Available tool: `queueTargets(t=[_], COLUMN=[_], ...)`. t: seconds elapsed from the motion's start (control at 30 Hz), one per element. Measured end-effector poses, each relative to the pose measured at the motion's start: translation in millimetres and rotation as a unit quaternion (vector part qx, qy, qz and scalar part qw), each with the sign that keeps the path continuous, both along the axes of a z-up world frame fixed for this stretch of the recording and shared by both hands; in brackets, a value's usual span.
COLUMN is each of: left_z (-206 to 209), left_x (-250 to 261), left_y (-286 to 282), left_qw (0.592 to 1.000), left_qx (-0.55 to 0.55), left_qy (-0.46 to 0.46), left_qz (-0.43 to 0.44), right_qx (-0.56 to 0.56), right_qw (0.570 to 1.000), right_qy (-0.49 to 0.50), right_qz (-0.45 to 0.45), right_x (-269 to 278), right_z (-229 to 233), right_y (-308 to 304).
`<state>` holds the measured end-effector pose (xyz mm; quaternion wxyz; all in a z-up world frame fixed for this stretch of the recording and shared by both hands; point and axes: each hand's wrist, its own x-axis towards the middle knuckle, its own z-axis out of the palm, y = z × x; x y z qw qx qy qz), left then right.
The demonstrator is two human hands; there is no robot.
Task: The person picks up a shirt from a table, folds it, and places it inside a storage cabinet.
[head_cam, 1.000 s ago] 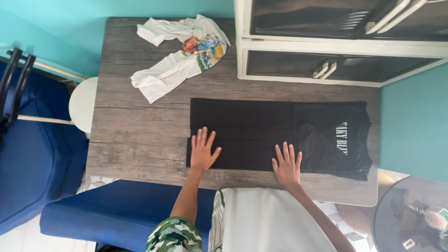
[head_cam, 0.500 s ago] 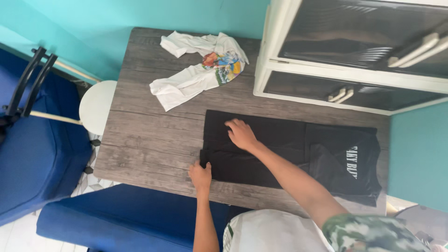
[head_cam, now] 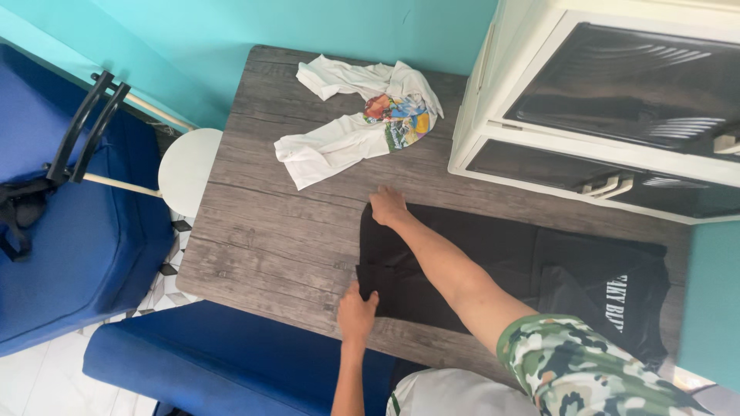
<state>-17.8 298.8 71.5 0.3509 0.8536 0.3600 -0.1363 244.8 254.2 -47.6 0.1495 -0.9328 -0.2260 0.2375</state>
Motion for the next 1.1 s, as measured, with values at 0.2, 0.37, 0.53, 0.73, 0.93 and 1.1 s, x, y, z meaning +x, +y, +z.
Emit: queueTargets(t=[0.2,0.37,0.53,0.73,0.93,1.1], left_z=[26.4,44.0,21.6,-42.8,-53.1,-36.0], left_x=[-12.5,-11.1,-18.6,-20.9,-15.6,-20.5], left_y=[-49.1,-90.9,-125.8,-158.1,-175.9,-155.6], left_qw=[0.957,0.965,0.937,0.919,0.92,0.936], left_qx=[-0.023,-0.081,-0.057,-0.008,-0.043,0.005], left_qy=[-0.272,-0.149,-0.163,-0.173,-0.164,-0.268], left_qz=[-0.094,-0.201,-0.303,-0.353,-0.352,-0.227], right_qx=[0.14,0.238,0.305,0.271,0.224,0.105], right_qw=[0.988,0.964,0.879,0.855,0.884,0.907], right_qy=[0.043,0.02,0.163,0.165,0.028,0.04], right_qz=[-0.042,-0.116,-0.327,-0.411,-0.41,-0.406], right_x=[-7.4,-14.1,-27.7,-37.7,-35.0,-42.8], right_z=[44.4,57.5,60.5,16.0,-29.9,0.4], right_y=[-35.9,-122.9,-197.2,-242.6,-245.7,-236.6])
